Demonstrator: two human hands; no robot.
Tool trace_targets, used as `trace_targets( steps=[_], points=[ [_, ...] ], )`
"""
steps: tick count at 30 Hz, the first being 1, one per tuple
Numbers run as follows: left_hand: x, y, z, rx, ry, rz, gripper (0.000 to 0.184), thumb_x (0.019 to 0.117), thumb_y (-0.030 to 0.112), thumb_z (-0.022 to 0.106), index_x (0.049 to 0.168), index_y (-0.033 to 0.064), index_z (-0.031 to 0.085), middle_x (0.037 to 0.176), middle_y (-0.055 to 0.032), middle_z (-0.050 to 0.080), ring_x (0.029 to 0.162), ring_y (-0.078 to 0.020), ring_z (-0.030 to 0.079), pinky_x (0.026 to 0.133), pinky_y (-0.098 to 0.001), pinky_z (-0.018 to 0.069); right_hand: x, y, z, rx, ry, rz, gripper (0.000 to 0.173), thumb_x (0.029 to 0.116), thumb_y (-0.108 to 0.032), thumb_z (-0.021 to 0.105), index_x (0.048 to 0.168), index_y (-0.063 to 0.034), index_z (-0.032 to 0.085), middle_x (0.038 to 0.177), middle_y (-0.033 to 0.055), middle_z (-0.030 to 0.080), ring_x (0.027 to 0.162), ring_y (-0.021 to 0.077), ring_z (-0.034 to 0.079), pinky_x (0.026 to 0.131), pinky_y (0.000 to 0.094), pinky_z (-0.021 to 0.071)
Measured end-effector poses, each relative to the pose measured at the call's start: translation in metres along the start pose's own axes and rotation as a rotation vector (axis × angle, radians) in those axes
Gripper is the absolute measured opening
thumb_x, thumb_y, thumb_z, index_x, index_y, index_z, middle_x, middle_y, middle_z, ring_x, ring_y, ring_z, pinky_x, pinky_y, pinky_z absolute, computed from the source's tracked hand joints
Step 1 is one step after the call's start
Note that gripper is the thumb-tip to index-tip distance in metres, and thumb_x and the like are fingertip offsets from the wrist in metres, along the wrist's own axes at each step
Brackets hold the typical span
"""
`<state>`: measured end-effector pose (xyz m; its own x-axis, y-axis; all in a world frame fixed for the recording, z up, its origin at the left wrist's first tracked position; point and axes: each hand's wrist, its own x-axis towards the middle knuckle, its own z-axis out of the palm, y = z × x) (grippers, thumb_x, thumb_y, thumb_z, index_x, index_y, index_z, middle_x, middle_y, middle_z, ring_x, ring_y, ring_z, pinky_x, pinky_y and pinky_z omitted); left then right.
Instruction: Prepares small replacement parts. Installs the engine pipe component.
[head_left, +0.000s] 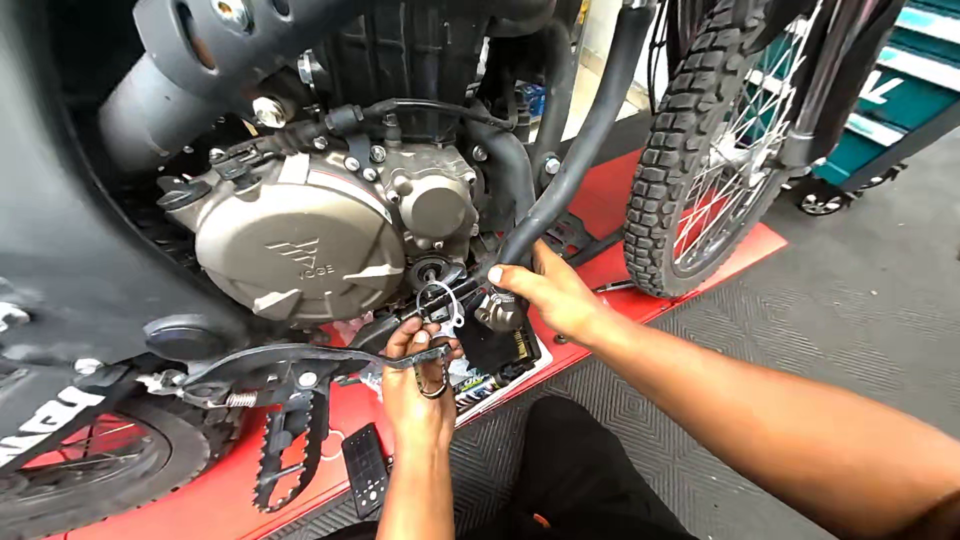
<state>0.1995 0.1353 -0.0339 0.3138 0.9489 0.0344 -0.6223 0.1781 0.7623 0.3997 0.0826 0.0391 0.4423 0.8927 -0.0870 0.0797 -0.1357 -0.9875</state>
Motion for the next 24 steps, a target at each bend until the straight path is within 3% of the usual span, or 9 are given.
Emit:
trace_targets(
  steps=[4, 7, 12, 15, 17, 20, 24],
  points=[
    [-0.008, -0.005, -0.009, -0.139, -0.096, -0.04, 0.026, 0.0991, 0.014, 0.063, 0.125, 0.0144, 0.065, 0.115, -0.0083, 0.069, 0.089, -0.0187, 0.071, 0.08, -0.0351, 0.0617, -0.001, -0.002, -0.002, 0.003, -0.016, 0.016, 0.072, 0.0826, -0.055, 0.075, 0.14, -0.0177, 0.052, 0.109, 0.0051, 0.072, 0.099, 0.0173, 0.071, 0.086, 0.0454, 0.0612],
    [-0.011, -0.01, -0.016, -0.009, -0.077, 0.0, 0.036, 0.0926, -0.004, 0.063, 0.125, 0.0117, 0.063, 0.114, -0.0093, 0.069, 0.084, -0.0203, 0.071, 0.078, -0.0386, 0.063, -0.001, -0.003, -0.002, 0.008, -0.016, 0.035, 0.072, 0.0821, -0.055, 0.076, 0.138, -0.0172, 0.052, 0.107, 0.0059, 0.072, 0.097, 0.018, 0.072, 0.084, 0.0456, 0.0615],
    [-0.017, -0.015, -0.015, 0.072, 0.026, 0.046, 0.018, 0.1032, 0.004, 0.052, 0.116, 0.0086, 0.063, 0.098, -0.0101, 0.074, 0.076, -0.0195, 0.073, 0.072, -0.0342, 0.0638, -0.001, -0.004, -0.003, -0.047, -0.009, 0.046, 0.07, 0.0824, -0.055, 0.074, 0.136, -0.0167, 0.053, 0.105, 0.0063, 0.071, 0.094, 0.0175, 0.071, 0.082, 0.0461, 0.0606],
    [-0.02, -0.024, -0.011, 0.054, 0.167, 0.003, 0.014, 0.1062, 0.006, 0.047, 0.108, 0.0077, 0.061, 0.083, -0.0065, 0.069, 0.065, -0.0144, 0.067, 0.061, -0.0273, 0.0594, 0.0, -0.002, -0.003, -0.048, -0.008, 0.042, 0.07, 0.0823, -0.055, 0.075, 0.137, -0.0172, 0.053, 0.105, 0.0063, 0.071, 0.094, 0.0179, 0.071, 0.081, 0.0464, 0.0608],
    [-0.022, -0.027, -0.003, 0.018, 0.208, -0.015, 0.015, 0.1071, 0.008, 0.046, 0.108, 0.009, 0.061, 0.086, -0.0053, 0.067, 0.063, -0.0119, 0.064, 0.057, -0.0246, 0.0568, 0.0, -0.002, -0.003, -0.058, -0.007, 0.037, 0.07, 0.0822, -0.055, 0.075, 0.137, -0.0171, 0.053, 0.105, 0.0063, 0.071, 0.094, 0.0179, 0.071, 0.081, 0.0466, 0.0606],
    [-0.02, -0.027, 0.011, -0.007, 0.175, -0.014, 0.02, 0.1069, 0.009, 0.048, 0.118, 0.0081, 0.065, 0.101, -0.0061, 0.07, 0.065, -0.0105, 0.065, 0.057, -0.0228, 0.0566, 0.0, -0.003, -0.003, -0.069, -0.006, 0.033, 0.07, 0.0821, -0.055, 0.074, 0.137, -0.0173, 0.052, 0.106, 0.0064, 0.071, 0.095, 0.0178, 0.071, 0.081, 0.0465, 0.0604],
    [0.0, -0.026, 0.019, 0.177, 0.131, 0.1, 0.022, 0.1037, 0.006, 0.056, 0.124, 0.0058, 0.064, 0.106, -0.0077, 0.07, 0.065, -0.0106, 0.065, 0.056, -0.0217, 0.0558, 0.0, -0.001, -0.003, -0.049, -0.003, 0.013, 0.07, 0.0821, -0.054, 0.075, 0.136, -0.0171, 0.053, 0.106, 0.0057, 0.071, 0.095, 0.0171, 0.072, 0.082, 0.0458, 0.061]
  ],
)
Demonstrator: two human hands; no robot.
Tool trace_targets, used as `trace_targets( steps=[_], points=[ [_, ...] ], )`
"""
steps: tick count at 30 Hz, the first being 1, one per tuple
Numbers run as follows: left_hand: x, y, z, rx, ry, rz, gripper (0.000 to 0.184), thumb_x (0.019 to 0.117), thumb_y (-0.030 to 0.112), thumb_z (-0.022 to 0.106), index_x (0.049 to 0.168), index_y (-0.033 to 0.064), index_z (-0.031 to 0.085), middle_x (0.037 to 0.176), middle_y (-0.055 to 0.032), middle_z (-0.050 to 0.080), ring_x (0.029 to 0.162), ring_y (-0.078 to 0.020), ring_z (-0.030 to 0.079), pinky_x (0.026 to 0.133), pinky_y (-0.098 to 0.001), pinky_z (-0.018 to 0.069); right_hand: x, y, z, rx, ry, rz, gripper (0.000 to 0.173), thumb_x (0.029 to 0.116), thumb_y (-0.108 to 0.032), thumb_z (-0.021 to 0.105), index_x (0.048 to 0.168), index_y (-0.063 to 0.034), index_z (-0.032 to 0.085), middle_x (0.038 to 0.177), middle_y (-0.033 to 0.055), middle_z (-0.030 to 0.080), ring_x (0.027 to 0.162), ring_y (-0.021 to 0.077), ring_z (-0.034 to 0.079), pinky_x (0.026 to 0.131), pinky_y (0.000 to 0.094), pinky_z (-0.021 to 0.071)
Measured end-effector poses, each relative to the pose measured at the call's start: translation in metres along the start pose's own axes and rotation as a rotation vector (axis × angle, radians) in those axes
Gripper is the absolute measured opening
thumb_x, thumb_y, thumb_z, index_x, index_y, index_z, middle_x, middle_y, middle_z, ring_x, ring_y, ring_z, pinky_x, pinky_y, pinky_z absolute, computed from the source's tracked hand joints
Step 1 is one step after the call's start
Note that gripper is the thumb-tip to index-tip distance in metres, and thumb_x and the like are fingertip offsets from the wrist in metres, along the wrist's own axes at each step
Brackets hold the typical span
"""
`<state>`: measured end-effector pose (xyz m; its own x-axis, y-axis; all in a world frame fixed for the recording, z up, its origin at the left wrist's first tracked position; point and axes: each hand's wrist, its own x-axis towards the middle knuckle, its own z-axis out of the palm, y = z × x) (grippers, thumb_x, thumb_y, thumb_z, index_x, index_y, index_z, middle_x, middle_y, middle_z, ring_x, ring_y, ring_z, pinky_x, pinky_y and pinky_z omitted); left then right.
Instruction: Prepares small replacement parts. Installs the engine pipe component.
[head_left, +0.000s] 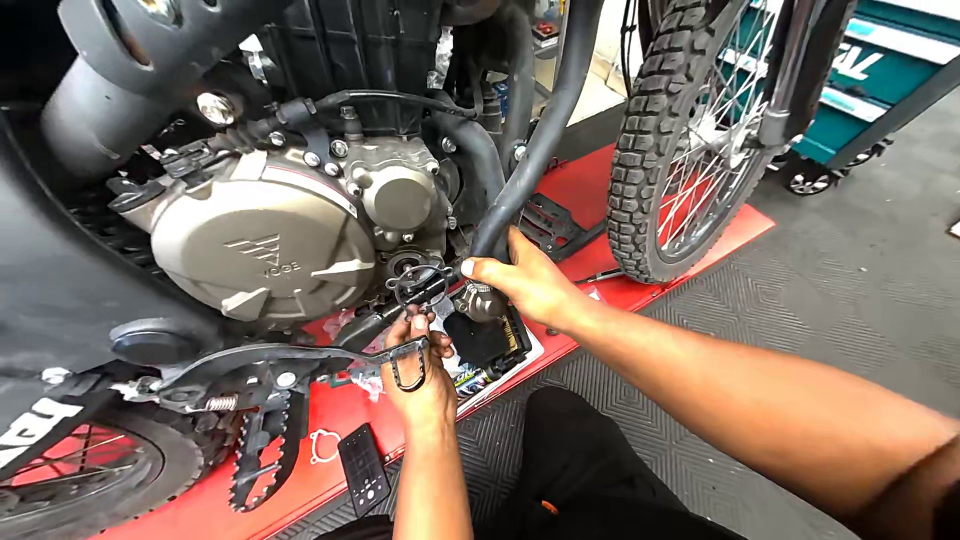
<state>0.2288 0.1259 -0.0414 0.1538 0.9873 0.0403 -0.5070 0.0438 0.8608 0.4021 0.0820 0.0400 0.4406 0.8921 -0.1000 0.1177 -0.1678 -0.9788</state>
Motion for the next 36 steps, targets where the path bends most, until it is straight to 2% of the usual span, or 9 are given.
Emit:
trace_targets(
  steps=[3, 6, 10, 14, 19, 29, 31, 34, 36],
  points=[
    [0.011, 0.002, 0.006, 0.096, 0.045, 0.045, 0.028, 0.1005, 0.003, 0.061, 0.128, 0.0055, 0.06, 0.099, -0.0103, 0.071, 0.062, -0.013, 0.065, 0.05, -0.0224, 0.0544, 0.0, 0.0, 0.0, -0.008, 0.001, 0.005, 0.069, 0.0821, -0.055, 0.075, 0.136, -0.0175, 0.053, 0.105, 0.0051, 0.071, 0.095, 0.0167, 0.071, 0.082, 0.0457, 0.0608],
    [0.007, 0.008, 0.01, 0.158, 0.064, 0.063, 0.025, 0.1034, 0.007, 0.059, 0.129, 0.0069, 0.058, 0.104, -0.0093, 0.074, 0.062, -0.0125, 0.068, 0.05, -0.0208, 0.0546, 0.001, 0.003, 0.0, 0.014, -0.001, -0.012, 0.069, 0.0821, -0.053, 0.076, 0.136, -0.0163, 0.052, 0.104, 0.0051, 0.072, 0.094, 0.0169, 0.072, 0.082, 0.0459, 0.0615],
    [0.011, 0.008, 0.013, 0.165, 0.069, 0.109, 0.02, 0.104, 0.008, 0.058, 0.123, 0.0024, 0.062, 0.107, -0.0132, 0.074, 0.059, -0.0145, 0.067, 0.047, -0.0227, 0.0543, 0.003, 0.005, 0.001, 0.021, -0.003, -0.032, 0.066, 0.0833, -0.052, 0.076, 0.135, -0.0168, 0.053, 0.102, 0.0043, 0.072, 0.092, 0.0158, 0.072, 0.081, 0.0448, 0.0623],
    [0.007, 0.012, 0.013, 0.223, 0.095, 0.108, 0.019, 0.1017, 0.012, 0.064, 0.12, 0.0064, 0.067, 0.088, -0.0042, 0.069, 0.057, -0.0099, 0.062, 0.049, -0.0208, 0.0533, 0.003, 0.005, 0.0, 0.017, -0.012, -0.02, 0.066, 0.0825, -0.052, 0.076, 0.135, -0.0179, 0.053, 0.102, 0.0046, 0.072, 0.091, 0.0169, 0.072, 0.08, 0.0457, 0.0617],
    [0.007, 0.01, 0.011, 0.193, 0.048, 0.112, 0.014, 0.1012, 0.005, 0.061, 0.115, 0.0041, 0.065, 0.094, -0.0083, 0.069, 0.056, -0.0113, 0.062, 0.047, -0.0213, 0.0537, 0.002, 0.002, 0.0, -0.015, 0.0, -0.007, 0.066, 0.0816, -0.053, 0.075, 0.134, -0.0184, 0.054, 0.102, 0.0039, 0.071, 0.092, 0.0158, 0.072, 0.08, 0.0454, 0.061],
    [-0.007, 0.002, 0.001, 0.195, 0.03, 0.209, 0.017, 0.0956, 0.001, 0.068, 0.112, 0.001, 0.063, 0.077, -0.0079, 0.068, 0.055, -0.0126, 0.063, 0.048, -0.0237, 0.0557, 0.001, 0.003, 0.0, 0.008, -0.006, -0.013, 0.066, 0.082, -0.052, 0.076, 0.134, -0.0183, 0.054, 0.101, 0.0036, 0.072, 0.09, 0.0155, 0.072, 0.08, 0.0443, 0.0616],
    [-0.01, 0.0, 0.003, 0.127, 0.015, 0.183, 0.015, 0.0975, 0.002, 0.066, 0.112, 0.0029, 0.062, 0.084, -0.0094, 0.069, 0.055, -0.0134, 0.064, 0.048, -0.0242, 0.0567, 0.001, 0.003, 0.002, 0.027, -0.005, -0.025, 0.065, 0.0823, -0.051, 0.076, 0.134, -0.0179, 0.054, 0.1, 0.0036, 0.072, 0.09, 0.0154, 0.072, 0.079, 0.0438, 0.0619],
    [-0.01, -0.003, 0.005, 0.01, 0.015, 0.13, 0.016, 0.0996, -0.001, 0.06, 0.116, 0.0023, 0.061, 0.103, -0.0155, 0.072, 0.057, -0.0167, 0.067, 0.048, -0.0267, 0.0584, 0.0, 0.003, 0.002, 0.024, -0.001, -0.025, 0.065, 0.0823, -0.05, 0.076, 0.134, -0.0183, 0.054, 0.101, 0.0034, 0.072, 0.091, 0.0155, 0.072, 0.08, 0.044, 0.0619],
    [-0.008, -0.003, 0.003, -0.082, 0.016, 0.077, 0.017, 0.101, -0.001, 0.057, 0.118, 0.0033, 0.06, 0.108, -0.0168, 0.072, 0.06, -0.0187, 0.069, 0.049, -0.0281, 0.0592, 0.001, 0.003, 0.0, 0.001, 0.002, -0.022, 0.067, 0.0817, -0.052, 0.076, 0.135, -0.0186, 0.053, 0.102, 0.0036, 0.072, 0.091, 0.0159, 0.072, 0.08, 0.0451, 0.0618]
  ],
)
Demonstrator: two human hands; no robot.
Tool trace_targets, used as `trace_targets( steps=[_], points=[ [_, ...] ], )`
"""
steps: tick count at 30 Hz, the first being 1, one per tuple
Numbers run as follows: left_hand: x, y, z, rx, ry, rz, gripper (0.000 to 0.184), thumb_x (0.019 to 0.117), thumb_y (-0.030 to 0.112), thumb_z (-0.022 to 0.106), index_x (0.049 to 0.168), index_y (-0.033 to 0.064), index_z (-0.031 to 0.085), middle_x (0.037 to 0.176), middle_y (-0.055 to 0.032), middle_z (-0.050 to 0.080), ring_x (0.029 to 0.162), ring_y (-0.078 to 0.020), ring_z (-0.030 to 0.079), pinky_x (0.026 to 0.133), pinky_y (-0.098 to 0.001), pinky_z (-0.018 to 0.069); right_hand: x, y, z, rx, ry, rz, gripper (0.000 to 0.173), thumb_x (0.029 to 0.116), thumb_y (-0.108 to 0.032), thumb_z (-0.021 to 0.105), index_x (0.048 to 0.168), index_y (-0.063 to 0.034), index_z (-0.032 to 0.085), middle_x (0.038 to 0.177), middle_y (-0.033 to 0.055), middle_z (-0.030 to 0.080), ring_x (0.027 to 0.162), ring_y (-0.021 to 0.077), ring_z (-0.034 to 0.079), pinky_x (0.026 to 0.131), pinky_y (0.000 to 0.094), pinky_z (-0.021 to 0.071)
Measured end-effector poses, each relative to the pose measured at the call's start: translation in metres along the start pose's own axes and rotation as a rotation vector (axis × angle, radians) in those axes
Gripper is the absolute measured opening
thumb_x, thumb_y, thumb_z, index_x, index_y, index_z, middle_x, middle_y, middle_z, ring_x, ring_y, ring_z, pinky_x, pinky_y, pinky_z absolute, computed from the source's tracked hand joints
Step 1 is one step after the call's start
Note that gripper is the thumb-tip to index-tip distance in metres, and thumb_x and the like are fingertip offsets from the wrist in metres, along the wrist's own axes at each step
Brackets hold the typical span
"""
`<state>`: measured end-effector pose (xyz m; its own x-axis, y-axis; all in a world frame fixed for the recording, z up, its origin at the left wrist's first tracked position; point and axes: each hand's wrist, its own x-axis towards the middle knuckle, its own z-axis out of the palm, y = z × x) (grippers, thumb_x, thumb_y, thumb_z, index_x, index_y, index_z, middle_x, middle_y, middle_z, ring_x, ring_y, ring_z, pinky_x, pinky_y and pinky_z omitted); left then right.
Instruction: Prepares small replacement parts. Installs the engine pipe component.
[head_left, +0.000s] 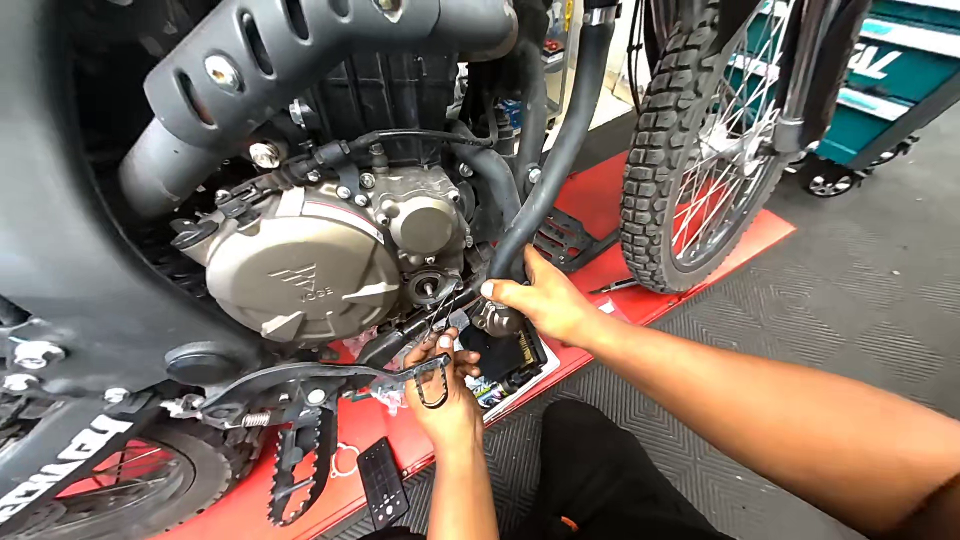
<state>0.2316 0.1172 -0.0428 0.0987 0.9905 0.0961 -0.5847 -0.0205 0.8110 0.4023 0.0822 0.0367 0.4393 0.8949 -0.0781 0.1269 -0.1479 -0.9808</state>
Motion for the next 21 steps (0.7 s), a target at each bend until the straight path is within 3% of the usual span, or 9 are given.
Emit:
trace_targets(
  steps=[5, 11, 13, 15, 17, 21],
  points=[
    [0.0, 0.002, -0.008, -0.18, -0.035, -0.052, 0.016, 0.1043, 0.006, 0.052, 0.118, 0.0061, 0.061, 0.11, -0.0179, 0.072, 0.066, -0.0218, 0.072, 0.054, -0.0308, 0.0611, 0.0, -0.001, 0.0, -0.007, -0.001, 0.012, 0.067, 0.0817, -0.052, 0.075, 0.134, -0.0174, 0.054, 0.101, 0.0044, 0.072, 0.091, 0.0164, 0.072, 0.079, 0.0448, 0.0614],
    [0.003, -0.001, -0.019, -0.263, -0.148, -0.07, 0.019, 0.1031, 0.009, 0.056, 0.119, 0.0077, 0.065, 0.117, -0.0172, 0.071, 0.073, -0.0211, 0.073, 0.061, -0.0325, 0.0628, 0.001, 0.0, 0.001, -0.008, 0.008, 0.003, 0.066, 0.0815, -0.052, 0.076, 0.134, -0.0182, 0.055, 0.102, 0.004, 0.072, 0.092, 0.0162, 0.072, 0.08, 0.0445, 0.0613],
    [0.004, 0.0, -0.022, -0.277, -0.185, -0.078, 0.022, 0.1034, 0.017, 0.058, 0.122, 0.0081, 0.067, 0.115, -0.0164, 0.072, 0.075, -0.0205, 0.074, 0.063, -0.0322, 0.063, 0.001, 0.001, 0.002, -0.001, 0.009, -0.001, 0.067, 0.0815, -0.052, 0.076, 0.135, -0.0182, 0.054, 0.104, 0.004, 0.072, 0.094, 0.0162, 0.072, 0.082, 0.0445, 0.0616],
    [0.003, 0.001, -0.02, -0.298, -0.171, -0.097, 0.024, 0.1018, 0.021, 0.062, 0.119, 0.0056, 0.069, 0.102, -0.015, 0.074, 0.072, -0.0198, 0.073, 0.062, -0.0323, 0.0629, 0.001, 0.0, 0.002, 0.001, 0.01, -0.005, 0.067, 0.0818, -0.051, 0.076, 0.135, -0.0181, 0.054, 0.104, 0.0037, 0.072, 0.095, 0.0159, 0.072, 0.083, 0.0445, 0.0616],
    [0.003, 0.0, -0.017, -0.279, -0.144, -0.105, 0.021, 0.102, 0.019, 0.061, 0.114, 0.0049, 0.07, 0.094, -0.0126, 0.074, 0.069, -0.0181, 0.072, 0.064, -0.0319, 0.0629, 0.001, 0.0, 0.002, 0.004, 0.008, -0.006, 0.067, 0.0822, -0.051, 0.076, 0.135, -0.0178, 0.054, 0.104, 0.0039, 0.072, 0.094, 0.0161, 0.072, 0.082, 0.0441, 0.0616],
    [0.005, -0.003, -0.008, -0.208, -0.036, -0.089, 0.009, 0.0955, 0.004, 0.066, 0.104, 0.0039, 0.069, 0.092, -0.0128, 0.073, 0.067, -0.0192, 0.071, 0.063, -0.0326, 0.0633, 0.002, 0.002, 0.003, -0.009, 0.014, -0.026, 0.068, 0.0827, -0.052, 0.076, 0.137, -0.0175, 0.053, 0.104, 0.0034, 0.073, 0.095, 0.0155, 0.072, 0.083, 0.0435, 0.0619]
  ],
)
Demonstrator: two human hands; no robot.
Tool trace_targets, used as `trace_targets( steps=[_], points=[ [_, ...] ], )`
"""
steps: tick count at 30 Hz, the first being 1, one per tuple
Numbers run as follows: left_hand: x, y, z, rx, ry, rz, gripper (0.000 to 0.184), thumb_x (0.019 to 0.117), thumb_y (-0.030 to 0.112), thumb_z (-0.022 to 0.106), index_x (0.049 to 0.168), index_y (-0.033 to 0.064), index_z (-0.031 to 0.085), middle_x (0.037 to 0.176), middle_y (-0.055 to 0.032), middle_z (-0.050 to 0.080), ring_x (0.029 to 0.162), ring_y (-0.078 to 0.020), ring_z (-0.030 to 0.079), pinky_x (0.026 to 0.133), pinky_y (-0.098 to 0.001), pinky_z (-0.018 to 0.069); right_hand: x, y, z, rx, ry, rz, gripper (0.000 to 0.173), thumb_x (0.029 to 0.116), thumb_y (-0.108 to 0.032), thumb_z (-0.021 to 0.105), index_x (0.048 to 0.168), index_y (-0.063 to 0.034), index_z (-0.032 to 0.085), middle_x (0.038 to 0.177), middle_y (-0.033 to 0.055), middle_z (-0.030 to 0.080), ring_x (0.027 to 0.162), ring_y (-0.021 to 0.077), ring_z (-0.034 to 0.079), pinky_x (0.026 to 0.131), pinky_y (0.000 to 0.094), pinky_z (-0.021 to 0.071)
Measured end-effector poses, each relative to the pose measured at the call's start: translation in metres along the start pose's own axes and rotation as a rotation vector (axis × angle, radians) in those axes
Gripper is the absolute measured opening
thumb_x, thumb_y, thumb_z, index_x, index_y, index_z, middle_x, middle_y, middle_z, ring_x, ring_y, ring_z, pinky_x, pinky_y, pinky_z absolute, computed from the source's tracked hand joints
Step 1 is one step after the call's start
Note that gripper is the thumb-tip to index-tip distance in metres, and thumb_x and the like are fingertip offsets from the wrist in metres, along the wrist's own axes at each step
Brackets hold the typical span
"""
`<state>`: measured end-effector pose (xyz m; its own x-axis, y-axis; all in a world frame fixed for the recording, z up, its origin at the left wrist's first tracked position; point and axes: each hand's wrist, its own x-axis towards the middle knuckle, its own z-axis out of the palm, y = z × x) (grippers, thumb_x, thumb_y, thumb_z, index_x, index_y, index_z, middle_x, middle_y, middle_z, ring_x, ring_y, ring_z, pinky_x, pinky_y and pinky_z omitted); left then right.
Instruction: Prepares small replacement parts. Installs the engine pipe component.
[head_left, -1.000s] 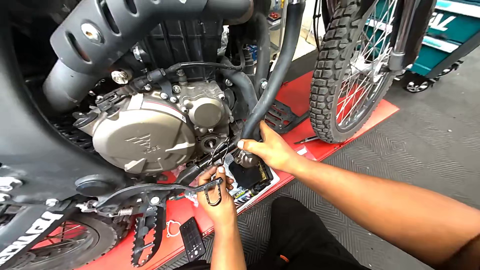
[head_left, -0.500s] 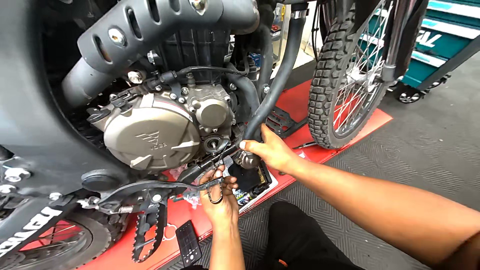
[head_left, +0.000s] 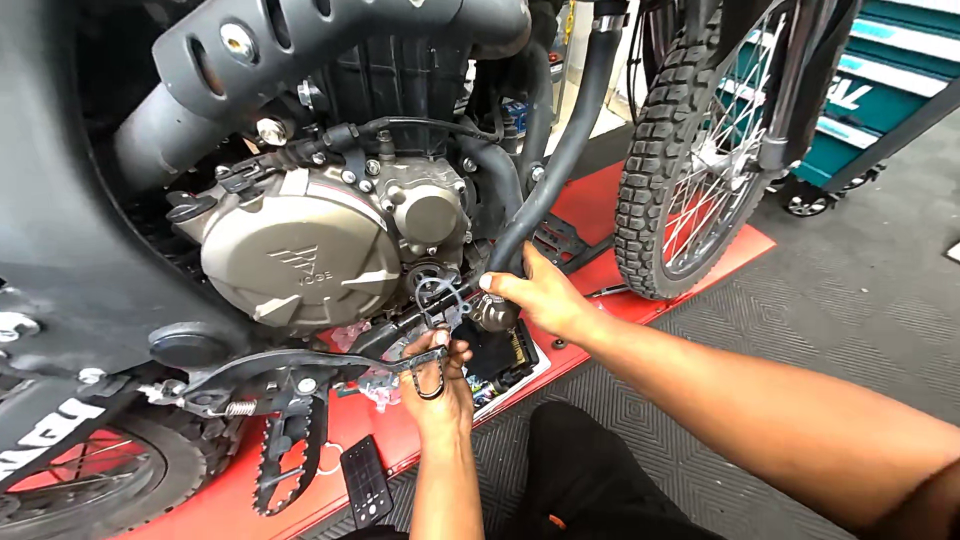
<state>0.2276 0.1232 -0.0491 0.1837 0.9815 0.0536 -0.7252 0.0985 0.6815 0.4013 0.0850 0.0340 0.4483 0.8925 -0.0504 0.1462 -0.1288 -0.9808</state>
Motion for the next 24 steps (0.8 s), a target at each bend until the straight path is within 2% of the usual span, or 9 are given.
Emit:
trace_targets(
  steps=[1, 2, 4, 5, 8, 11, 17, 22, 24],
  points=[
    [0.001, -0.001, 0.002, 0.008, 0.012, 0.009, 0.013, 0.0943, 0.0, 0.067, 0.106, 0.0046, 0.067, 0.093, -0.0128, 0.073, 0.068, -0.0199, 0.071, 0.063, -0.0331, 0.0635, 0.0, 0.0, 0.0, -0.003, -0.002, -0.002, 0.068, 0.0831, -0.052, 0.075, 0.137, -0.0174, 0.053, 0.104, 0.0032, 0.072, 0.095, 0.0153, 0.072, 0.083, 0.0432, 0.0617],
    [0.0, -0.001, 0.005, 0.01, 0.012, 0.014, 0.022, 0.094, -0.002, 0.067, 0.114, 0.0064, 0.064, 0.094, -0.0119, 0.073, 0.07, -0.0203, 0.072, 0.065, -0.034, 0.0639, 0.0, 0.0, 0.0, -0.006, 0.001, -0.001, 0.067, 0.0831, -0.052, 0.075, 0.136, -0.0173, 0.053, 0.103, 0.0033, 0.072, 0.094, 0.0153, 0.072, 0.082, 0.0433, 0.0616],
    [-0.001, 0.0, 0.009, 0.002, -0.022, 0.004, 0.044, 0.0961, -0.003, 0.063, 0.137, 0.0116, 0.055, 0.1, -0.0092, 0.071, 0.079, -0.0199, 0.073, 0.071, -0.0346, 0.064, -0.001, -0.001, 0.0, 0.0, 0.004, -0.001, 0.066, 0.0832, -0.051, 0.075, 0.135, -0.0168, 0.053, 0.103, 0.0036, 0.072, 0.094, 0.0153, 0.072, 0.082, 0.0433, 0.0614],
    [-0.001, 0.0, 0.011, -0.01, -0.029, -0.004, 0.047, 0.0973, -0.002, 0.062, 0.141, 0.0115, 0.053, 0.103, -0.0093, 0.07, 0.082, -0.02, 0.073, 0.074, -0.0351, 0.0639, -0.001, -0.001, 0.001, 0.006, 0.003, -0.002, 0.066, 0.0833, -0.05, 0.075, 0.136, -0.0167, 0.053, 0.104, 0.0036, 0.072, 0.094, 0.0153, 0.072, 0.082, 0.0432, 0.0616],
    [-0.001, 0.001, 0.021, 0.014, 0.052, -0.044, 0.028, 0.1004, 0.001, 0.059, 0.128, 0.0062, 0.061, 0.106, -0.0118, 0.071, 0.084, -0.0216, 0.074, 0.075, -0.0356, 0.0644, 0.0, 0.0, 0.001, 0.011, 0.005, -0.005, 0.068, 0.0837, -0.049, 0.076, 0.138, -0.0168, 0.052, 0.107, 0.0041, 0.072, 0.098, 0.0157, 0.072, 0.085, 0.0436, 0.0614],
    [0.002, -0.001, 0.03, 0.065, 0.12, -0.045, 0.019, 0.1012, 0.002, 0.059, 0.12, 0.0045, 0.062, 0.103, -0.0114, 0.072, 0.08, -0.0212, 0.074, 0.073, -0.035, 0.0643, 0.001, 0.002, 0.001, 0.017, 0.009, -0.01, 0.069, 0.0834, -0.049, 0.076, 0.139, -0.0161, 0.051, 0.107, 0.0047, 0.071, 0.098, 0.0163, 0.071, 0.085, 0.0437, 0.0614],
    [0.004, -0.003, 0.04, 0.073, 0.147, -0.045, 0.014, 0.1029, 0.006, 0.057, 0.117, 0.006, 0.06, 0.106, -0.0125, 0.07, 0.08, -0.0216, 0.072, 0.071, -0.0346, 0.0633, 0.001, 0.002, 0.001, 0.012, 0.018, -0.024, 0.068, 0.0835, -0.05, 0.075, 0.138, -0.0157, 0.052, 0.108, 0.0042, 0.072, 0.099, 0.0154, 0.071, 0.086, 0.0433, 0.0611],
    [0.003, -0.007, 0.032, 0.154, 0.134, 0.05, 0.011, 0.1012, 0.003, 0.058, 0.111, 0.0037, 0.062, 0.097, -0.0114, 0.071, 0.075, -0.0204, 0.072, 0.068, -0.0338, 0.0635, 0.0, 0.002, 0.001, 0.036, 0.011, -0.024, 0.066, 0.0837, -0.047, 0.076, 0.137, -0.0168, 0.053, 0.107, 0.0035, 0.072, 0.098, 0.015, 0.071, 0.086, 0.0423, 0.0616],
    [0.0, -0.007, 0.027, 0.224, 0.115, 0.11, 0.014, 0.1013, 0.002, 0.057, 0.114, 0.0019, 0.061, 0.101, -0.0123, 0.071, 0.076, -0.0208, 0.073, 0.07, -0.0338, 0.0637, -0.001, 0.003, 0.003, 0.029, 0.025, -0.025, 0.068, 0.0837, -0.049, 0.076, 0.139, -0.0179, 0.052, 0.108, 0.0032, 0.072, 0.098, 0.0149, 0.072, 0.085, 0.0428, 0.0617]
  ],
)
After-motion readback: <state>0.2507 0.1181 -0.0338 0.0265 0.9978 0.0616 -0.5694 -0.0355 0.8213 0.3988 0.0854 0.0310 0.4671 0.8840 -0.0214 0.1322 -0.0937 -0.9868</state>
